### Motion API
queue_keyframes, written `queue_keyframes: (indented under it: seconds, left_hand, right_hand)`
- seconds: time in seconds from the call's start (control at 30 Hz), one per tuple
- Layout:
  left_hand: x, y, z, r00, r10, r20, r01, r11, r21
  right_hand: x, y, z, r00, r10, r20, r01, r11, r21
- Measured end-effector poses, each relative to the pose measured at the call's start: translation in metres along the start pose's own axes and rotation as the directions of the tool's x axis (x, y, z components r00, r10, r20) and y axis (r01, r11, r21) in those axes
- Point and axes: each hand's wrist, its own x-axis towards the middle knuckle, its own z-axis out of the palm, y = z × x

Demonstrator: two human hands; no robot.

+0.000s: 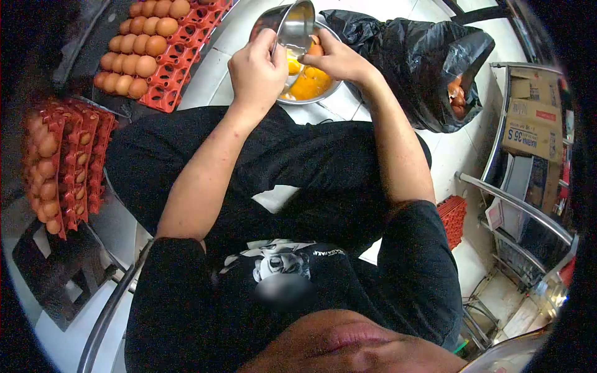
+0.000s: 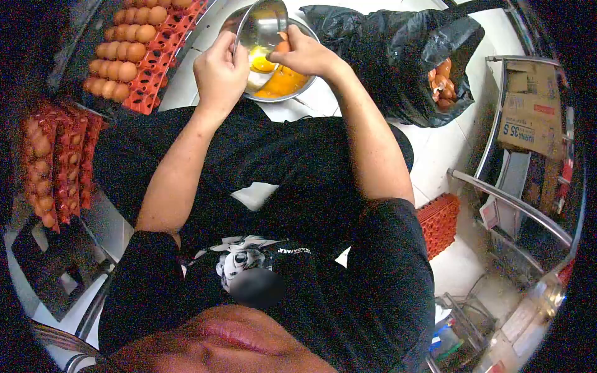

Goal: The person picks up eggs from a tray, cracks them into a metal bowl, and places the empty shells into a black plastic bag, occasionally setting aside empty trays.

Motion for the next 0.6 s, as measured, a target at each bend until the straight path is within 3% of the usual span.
queue_keyframes:
  seconds: [0.1, 0.3, 0.4, 0.43, 0.5, 0.6]
  left_hand:
    - [0.001, -0.001, 0.0, 0.991, 0.133, -0.01, -0.132, 0.988, 0.083]
    - [0.001, -0.005, -0.003, 0.964, 0.263, -0.046, -0.251, 0.952, 0.175]
    - [0.001, -0.005, -0.006, 0.998, 0.05, -0.047, -0.044, 0.992, 0.122]
    - [0.002, -0.005, -0.008, 0.997, 0.059, -0.044, -0.054, 0.991, 0.123]
    - [0.003, -0.006, -0.012, 0.987, -0.134, -0.088, 0.129, 0.99, -0.06]
    - [0.005, -0.019, -0.011, 0.968, -0.238, -0.08, 0.217, 0.953, -0.21]
  right_hand:
    - [-0.001, 0.0, 0.005, 0.999, -0.014, -0.039, 0.009, 0.993, -0.118]
    - [-0.005, -0.007, 0.001, 0.988, -0.073, -0.136, 0.055, 0.99, -0.13]
    - [-0.01, -0.009, -0.001, 0.995, -0.036, -0.097, 0.023, 0.99, -0.137]
    - [-0.013, -0.009, -0.003, 0.994, -0.038, -0.106, 0.024, 0.991, -0.133]
    - [-0.02, -0.012, -0.008, 0.974, -0.054, -0.218, 0.022, 0.989, -0.15]
    - [-0.028, -0.015, -0.02, 0.956, 0.038, -0.29, -0.075, 0.99, -0.118]
